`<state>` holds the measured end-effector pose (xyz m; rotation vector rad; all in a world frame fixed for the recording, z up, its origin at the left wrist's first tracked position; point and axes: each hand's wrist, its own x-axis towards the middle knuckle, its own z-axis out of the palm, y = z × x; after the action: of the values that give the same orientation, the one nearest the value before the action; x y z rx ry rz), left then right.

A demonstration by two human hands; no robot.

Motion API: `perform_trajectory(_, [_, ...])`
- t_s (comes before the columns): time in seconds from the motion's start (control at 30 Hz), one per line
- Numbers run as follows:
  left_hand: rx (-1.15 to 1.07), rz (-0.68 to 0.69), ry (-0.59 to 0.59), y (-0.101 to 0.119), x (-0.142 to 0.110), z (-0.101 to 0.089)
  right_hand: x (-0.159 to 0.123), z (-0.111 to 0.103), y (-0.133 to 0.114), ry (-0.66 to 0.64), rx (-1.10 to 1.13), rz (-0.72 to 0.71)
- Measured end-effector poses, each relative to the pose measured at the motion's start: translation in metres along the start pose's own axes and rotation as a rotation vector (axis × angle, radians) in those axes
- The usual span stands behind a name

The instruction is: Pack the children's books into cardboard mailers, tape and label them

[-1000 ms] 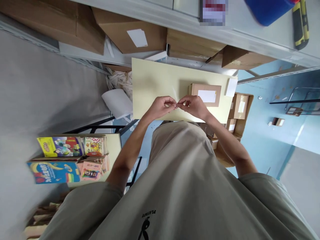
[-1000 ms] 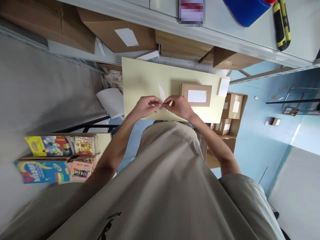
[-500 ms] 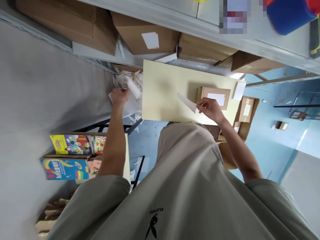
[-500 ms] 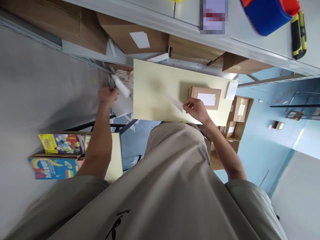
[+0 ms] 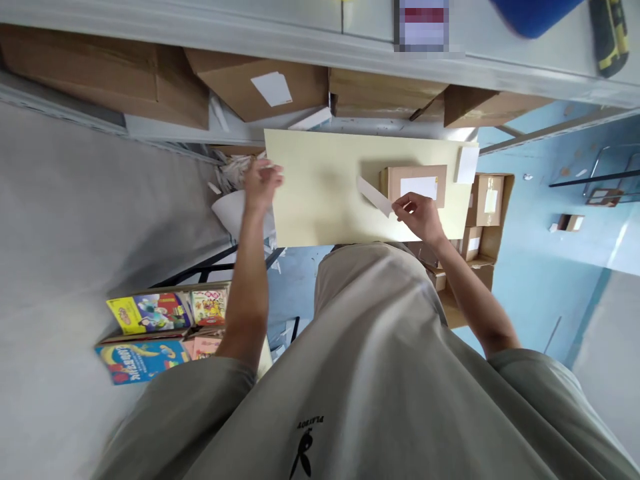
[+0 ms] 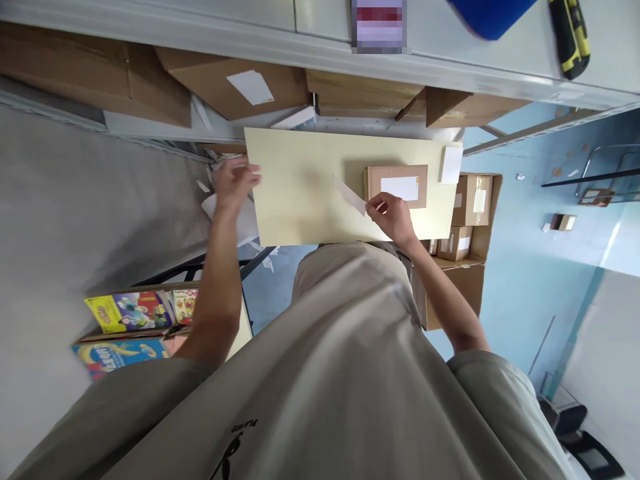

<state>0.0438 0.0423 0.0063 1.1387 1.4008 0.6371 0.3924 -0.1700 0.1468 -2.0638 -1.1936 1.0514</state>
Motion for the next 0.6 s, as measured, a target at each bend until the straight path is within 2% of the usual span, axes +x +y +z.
perform_trajectory(0.13, [-0.235,-0.177,-0.329,0.028,-0.081,0.118,-0.007,-0.001,0.004,0.105,-0.224,-0.143])
perform_trajectory(0.2, [-0.313,-0.246,-0.412,0.048,-0.115,0.161,-0.014,0.003,0.005,0.109,-0.341,-0.202])
perform_trajectory(0.23, [-0.332,-0.256,-0.407,0.056,-0.127,0.177,-0.018,0.006,0.006,0.099,-0.394,-0.221])
perform_trajectory(0.33, [-0.315,-0.234,-0.302,0.068,-0.145,0.207,-0.029,0.015,0.013,0.005,-0.521,-0.248])
perform_trajectory(0.43, [-0.26,-0.216,-0.203,0.067,-0.149,0.221,-0.035,0.015,0.026,-0.154,-0.575,-0.272])
perform_trajectory(0.53, [-0.237,-0.207,-0.152,0.063,-0.154,0.23,-0.036,0.001,0.047,-0.257,-0.505,-0.272])
perform_trajectory(0.6, [-0.213,-0.183,-0.147,0.06,-0.158,0.238,-0.033,-0.017,0.064,-0.232,-0.402,-0.24])
